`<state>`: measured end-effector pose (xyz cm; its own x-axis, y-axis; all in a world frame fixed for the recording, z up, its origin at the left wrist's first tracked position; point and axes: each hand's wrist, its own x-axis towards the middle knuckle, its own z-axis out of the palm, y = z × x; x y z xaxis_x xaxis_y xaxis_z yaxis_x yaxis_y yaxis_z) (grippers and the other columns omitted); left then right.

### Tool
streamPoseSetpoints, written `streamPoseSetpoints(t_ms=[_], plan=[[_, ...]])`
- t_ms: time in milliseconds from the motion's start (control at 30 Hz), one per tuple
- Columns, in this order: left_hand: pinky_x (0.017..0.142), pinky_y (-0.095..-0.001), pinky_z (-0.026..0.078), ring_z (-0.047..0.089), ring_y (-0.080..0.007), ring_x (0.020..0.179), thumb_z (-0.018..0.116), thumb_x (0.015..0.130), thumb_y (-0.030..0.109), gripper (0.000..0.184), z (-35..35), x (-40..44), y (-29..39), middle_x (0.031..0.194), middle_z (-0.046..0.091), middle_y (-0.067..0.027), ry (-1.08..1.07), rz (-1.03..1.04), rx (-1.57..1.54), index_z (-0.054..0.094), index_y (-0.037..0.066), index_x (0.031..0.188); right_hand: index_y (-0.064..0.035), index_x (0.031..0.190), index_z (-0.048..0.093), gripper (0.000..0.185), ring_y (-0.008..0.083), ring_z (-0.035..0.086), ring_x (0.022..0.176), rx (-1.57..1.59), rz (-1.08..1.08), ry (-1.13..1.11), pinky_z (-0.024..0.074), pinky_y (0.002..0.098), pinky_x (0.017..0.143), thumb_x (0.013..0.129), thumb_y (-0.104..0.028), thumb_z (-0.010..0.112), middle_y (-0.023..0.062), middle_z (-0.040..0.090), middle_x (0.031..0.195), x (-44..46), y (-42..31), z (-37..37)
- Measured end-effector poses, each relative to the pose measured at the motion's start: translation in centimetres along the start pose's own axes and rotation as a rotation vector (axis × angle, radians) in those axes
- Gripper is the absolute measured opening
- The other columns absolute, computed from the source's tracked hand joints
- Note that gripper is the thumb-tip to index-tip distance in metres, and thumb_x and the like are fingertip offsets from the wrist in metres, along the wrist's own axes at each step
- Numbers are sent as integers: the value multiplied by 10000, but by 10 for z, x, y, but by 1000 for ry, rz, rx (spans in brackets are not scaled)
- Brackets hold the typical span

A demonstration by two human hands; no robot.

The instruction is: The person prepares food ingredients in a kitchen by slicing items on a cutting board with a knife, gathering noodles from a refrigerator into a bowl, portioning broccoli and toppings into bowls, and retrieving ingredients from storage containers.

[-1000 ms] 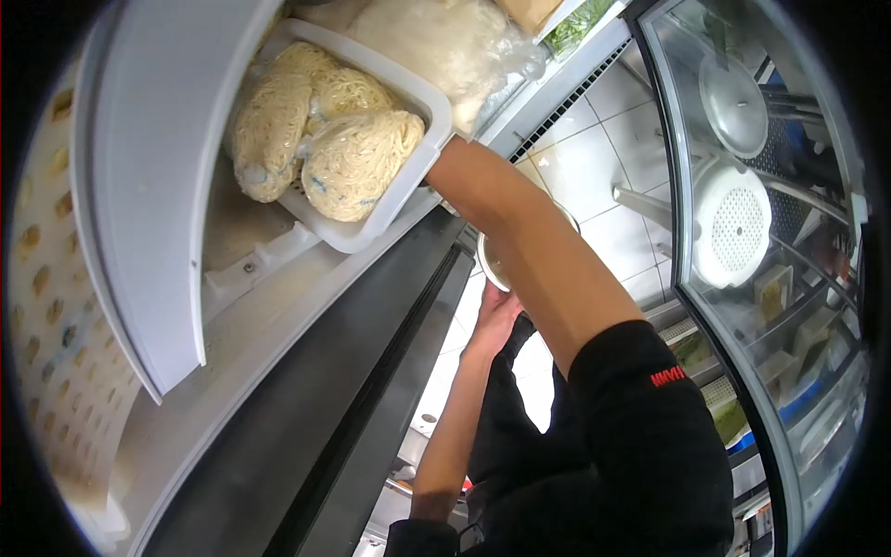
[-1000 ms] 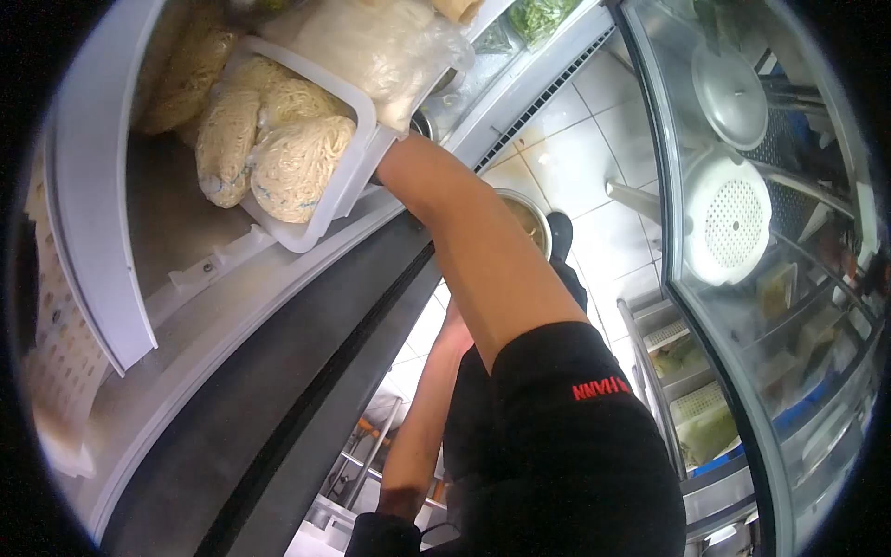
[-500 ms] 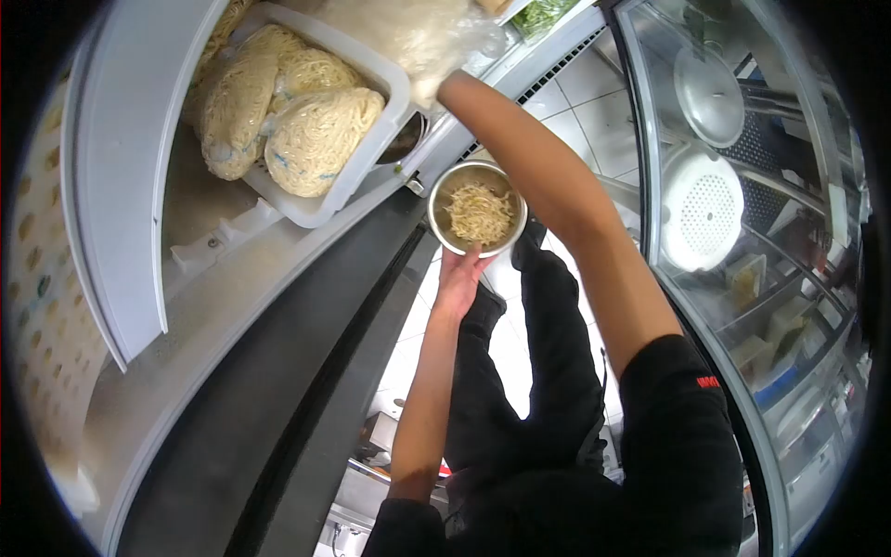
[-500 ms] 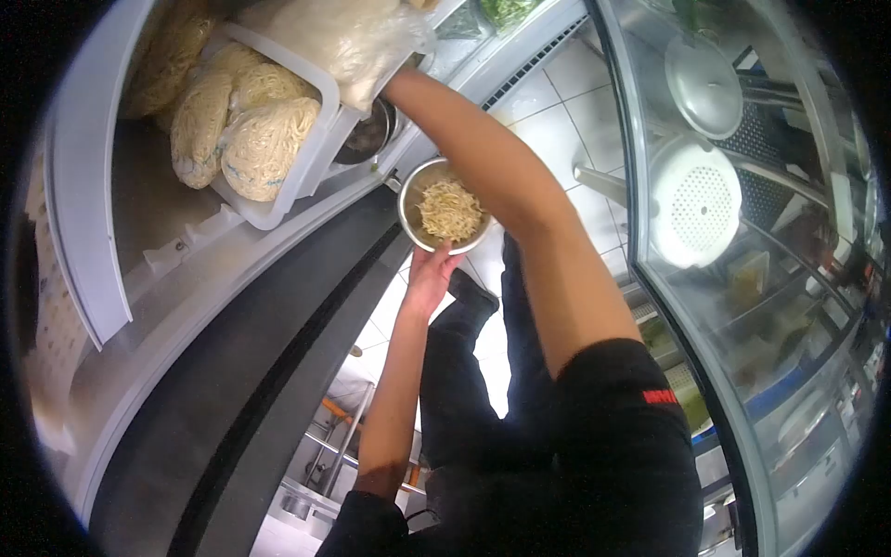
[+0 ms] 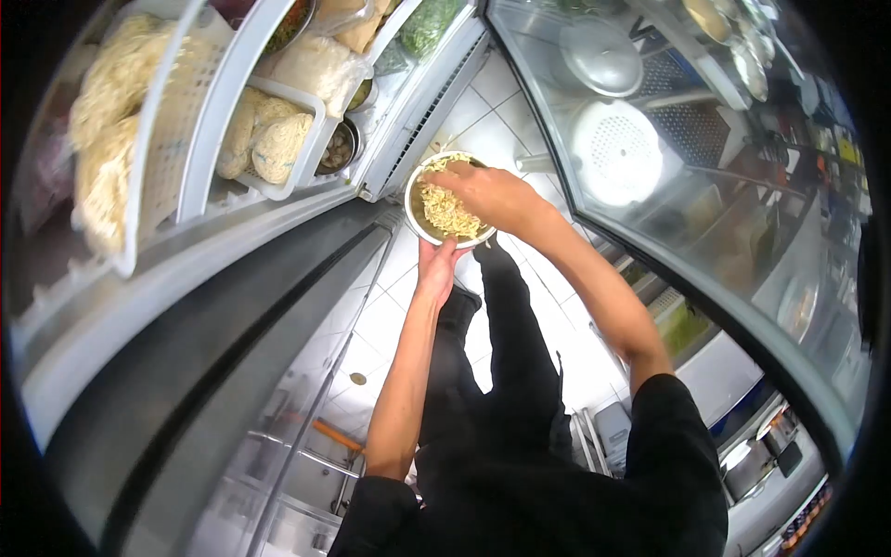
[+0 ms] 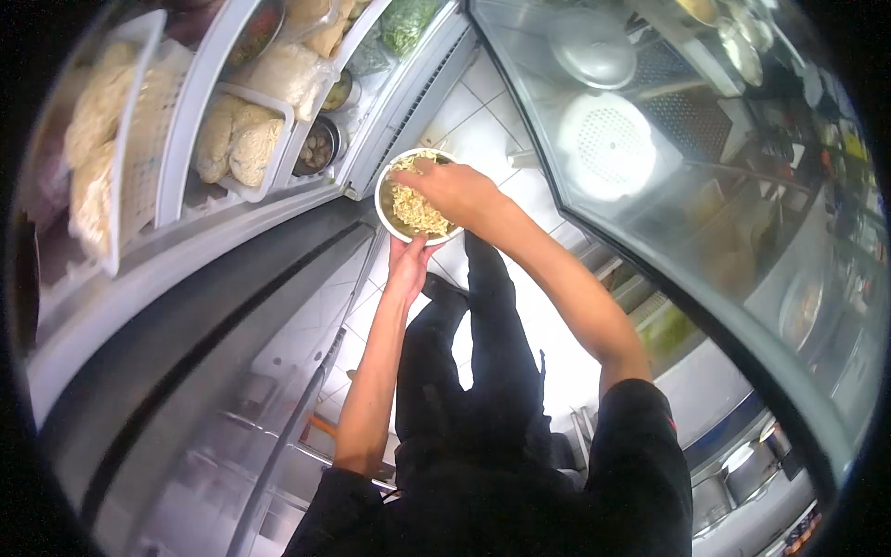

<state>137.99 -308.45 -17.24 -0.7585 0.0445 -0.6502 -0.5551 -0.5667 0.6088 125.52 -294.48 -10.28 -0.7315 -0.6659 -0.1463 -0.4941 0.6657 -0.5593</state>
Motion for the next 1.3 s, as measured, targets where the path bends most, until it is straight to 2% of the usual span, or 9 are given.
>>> streamPoseSetpoints(t_ms=[200,367,467,500,600,867,1100,1167,1300], plan=[[927,-434,545,542,-279,1215,426,946,-29,585,26,-96,22,1407,433,-149,-176,6,116,203,94,1473,-154,1178,615,376,315,676,862,-66,138,139,559,425,700,808,-149,678,93,632,1060,-90,-69,-42],[943,-446,546,535,-285,1224,452,951,-12,607,31,-160,28,1421,421,-136,-223,-26,143,193,116,1486,-74,1042,671,247,369,648,854,131,105,169,531,432,758,811,-156,701,148,652,932,-134,-104,-82],[955,-458,536,527,-287,1239,456,942,-25,610,40,-178,27,1421,431,-138,-165,-18,83,211,115,1483,-52,1028,679,223,374,643,829,313,135,266,524,411,766,817,-121,700,161,661,949,-155,-123,-118],[959,-462,533,527,-286,1241,454,941,-28,604,41,-179,23,1420,433,-139,-152,1,56,218,111,1480,-48,1061,678,244,335,660,842,344,113,275,540,373,761,824,-97,703,163,675,976,-160,-121,-124],[976,-463,522,531,-284,1238,446,942,-24,570,38,-167,1,1417,442,-138,-125,26,-13,251,92,1464,-56,1068,686,260,347,665,911,593,249,326,529,380,800,817,-117,715,171,686,1023,-169,-108,-121],[1003,-451,502,530,-288,1243,452,939,-11,549,40,-128,-36,1426,443,-134,-31,82,-114,279,86,1452,-57,1065,689,246,335,674,899,531,300,281,539,358,791,823,-102,699,177,690,1015,-154,-63,-74],[1045,-451,482,518,-309,1261,484,918,-52,577,-13,-35,-66,1420,443,-157,69,-23,-186,280,59,1446,31,1135,647,311,165,685,868,945,355,416,560,298,743,854,-90,702,132,708,1027,-100,32,15],[1058,-435,477,533,-313,1245,491,899,-68,591,-29,-6,-73,1409,451,-169,91,-63,-256,293,58,1441,38,1154,640,330,147,681,854,1172,412,416,559,281,744,858,-95,699,131,709,1019,-68,59,34],[1065,-446,462,527,-318,1241,492,873,-75,599,-47,34,-99,1394,458,-161,174,-116,-325,313,71,1426,31,1150,646,319,152,691,828,1192,353,477,563,268,720,869,-114,687,131,706,1030,16,102,61]])
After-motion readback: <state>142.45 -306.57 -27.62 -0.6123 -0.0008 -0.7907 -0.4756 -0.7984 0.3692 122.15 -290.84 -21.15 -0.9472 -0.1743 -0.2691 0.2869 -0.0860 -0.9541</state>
